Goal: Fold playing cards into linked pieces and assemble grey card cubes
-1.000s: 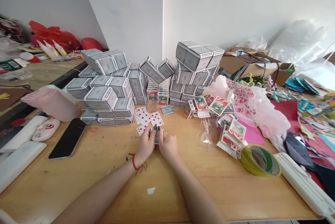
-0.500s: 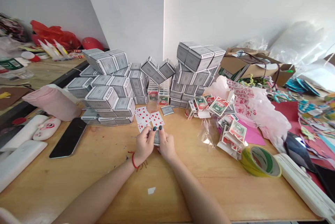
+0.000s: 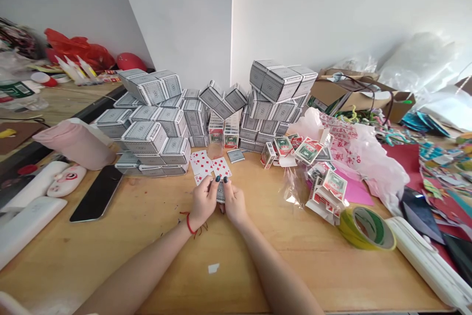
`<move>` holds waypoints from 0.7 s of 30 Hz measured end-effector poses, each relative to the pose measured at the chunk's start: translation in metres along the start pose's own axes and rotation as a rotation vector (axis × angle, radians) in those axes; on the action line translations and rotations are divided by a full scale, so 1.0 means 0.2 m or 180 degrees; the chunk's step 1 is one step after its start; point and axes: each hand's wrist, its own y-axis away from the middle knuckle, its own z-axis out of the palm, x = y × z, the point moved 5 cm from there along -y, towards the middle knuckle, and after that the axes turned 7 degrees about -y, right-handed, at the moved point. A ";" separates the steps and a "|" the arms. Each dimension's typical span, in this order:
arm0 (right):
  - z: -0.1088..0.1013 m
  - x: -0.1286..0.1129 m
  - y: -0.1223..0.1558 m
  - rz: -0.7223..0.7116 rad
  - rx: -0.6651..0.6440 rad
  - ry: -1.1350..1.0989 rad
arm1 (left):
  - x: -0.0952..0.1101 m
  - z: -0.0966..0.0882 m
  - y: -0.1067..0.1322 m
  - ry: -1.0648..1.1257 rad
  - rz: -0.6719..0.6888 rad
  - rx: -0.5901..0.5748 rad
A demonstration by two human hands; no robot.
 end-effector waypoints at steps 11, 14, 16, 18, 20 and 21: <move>-0.02 0.02 -0.02 0.0128 -0.0125 0.0102 | 0.01 0.01 0.00 0.0583 -0.0058 -0.0621; -0.02 0.01 -0.02 0.0116 -0.0132 0.0107 | 0.01 0.01 0.00 0.0443 0.0005 -0.0524; -0.02 0.00 -0.01 0.0077 -0.0158 0.0103 | 0.00 0.00 -0.01 0.0329 0.0016 -0.0411; -0.01 -0.01 -0.01 0.0035 -0.0220 0.0092 | -0.01 0.00 -0.01 0.0269 0.0029 -0.0324; -0.01 -0.01 -0.01 0.0023 -0.0268 0.0081 | -0.02 0.01 -0.01 0.0280 0.0064 -0.0293; -0.01 -0.01 -0.01 0.0028 -0.0280 0.0071 | -0.02 0.01 -0.01 0.0297 0.0083 -0.0284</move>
